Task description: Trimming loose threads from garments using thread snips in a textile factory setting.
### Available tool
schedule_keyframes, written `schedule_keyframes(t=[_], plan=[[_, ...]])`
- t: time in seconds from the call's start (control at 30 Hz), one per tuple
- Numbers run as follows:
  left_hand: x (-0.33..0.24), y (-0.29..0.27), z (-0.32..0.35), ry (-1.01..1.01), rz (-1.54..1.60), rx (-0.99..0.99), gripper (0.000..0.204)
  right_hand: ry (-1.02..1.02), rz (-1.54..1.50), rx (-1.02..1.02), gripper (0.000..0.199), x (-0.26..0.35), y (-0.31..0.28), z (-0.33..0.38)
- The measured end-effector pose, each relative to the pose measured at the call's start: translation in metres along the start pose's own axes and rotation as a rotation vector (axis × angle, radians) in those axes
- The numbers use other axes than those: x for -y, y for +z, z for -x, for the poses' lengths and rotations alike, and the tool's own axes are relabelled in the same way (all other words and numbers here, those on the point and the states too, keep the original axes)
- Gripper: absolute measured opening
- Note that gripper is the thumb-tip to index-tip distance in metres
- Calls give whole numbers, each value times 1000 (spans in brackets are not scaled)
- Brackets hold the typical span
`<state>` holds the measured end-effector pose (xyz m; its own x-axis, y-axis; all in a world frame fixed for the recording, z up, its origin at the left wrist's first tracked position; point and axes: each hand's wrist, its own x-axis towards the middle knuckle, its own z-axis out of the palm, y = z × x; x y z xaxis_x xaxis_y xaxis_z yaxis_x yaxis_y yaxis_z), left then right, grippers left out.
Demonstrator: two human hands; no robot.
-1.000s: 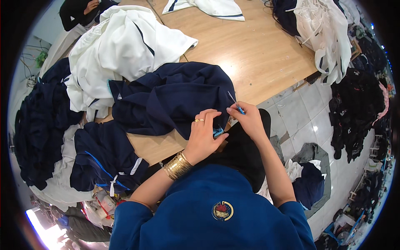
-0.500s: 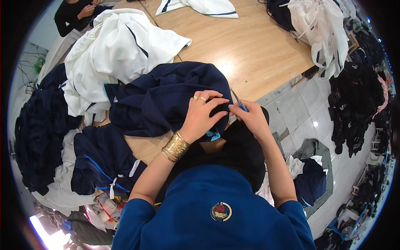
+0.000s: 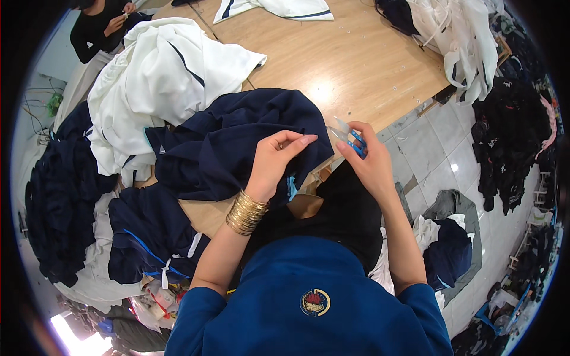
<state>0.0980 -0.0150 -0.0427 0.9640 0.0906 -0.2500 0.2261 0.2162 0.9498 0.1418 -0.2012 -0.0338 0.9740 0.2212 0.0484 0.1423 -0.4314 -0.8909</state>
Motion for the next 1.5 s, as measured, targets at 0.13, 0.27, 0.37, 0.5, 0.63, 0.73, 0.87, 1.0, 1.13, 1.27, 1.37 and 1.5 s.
schedule_keyframes(t=[0.13,0.27,0.37,0.5,0.63,0.73,0.87,1.0,1.13,1.27,1.37,1.5], plan=[[-2,-5,-1,-130,154,38,15,-113,211,6,30,-16,-2,11],[-6,-3,-1,-186,188,39,14,-368,370,-32,24,-15,5,19],[-6,-3,0,-178,188,47,14,-397,415,-35,23,-11,8,18],[-7,-3,0,-157,166,58,15,-432,477,-37,24,-11,12,15],[-6,-2,0,-150,165,58,15,-451,483,-39,24,-12,13,14],[-6,-2,0,-146,142,48,16,-448,487,-38,24,-11,13,15],[-4,-3,0,-149,152,49,16,-462,500,-36,25,-10,13,15],[-4,-3,1,-137,141,66,16,-466,508,-42,24,-9,13,15],[-6,-1,0,-142,120,67,16,-475,508,-51,24,-9,13,15],[-5,-1,0,-130,123,61,16,-457,522,-37,23,-8,11,15],[-5,-1,0,-132,130,54,16,-459,523,-43,22,-8,9,16],[-4,0,-1,-132,122,57,16,-488,527,-52,23,-8,8,17]])
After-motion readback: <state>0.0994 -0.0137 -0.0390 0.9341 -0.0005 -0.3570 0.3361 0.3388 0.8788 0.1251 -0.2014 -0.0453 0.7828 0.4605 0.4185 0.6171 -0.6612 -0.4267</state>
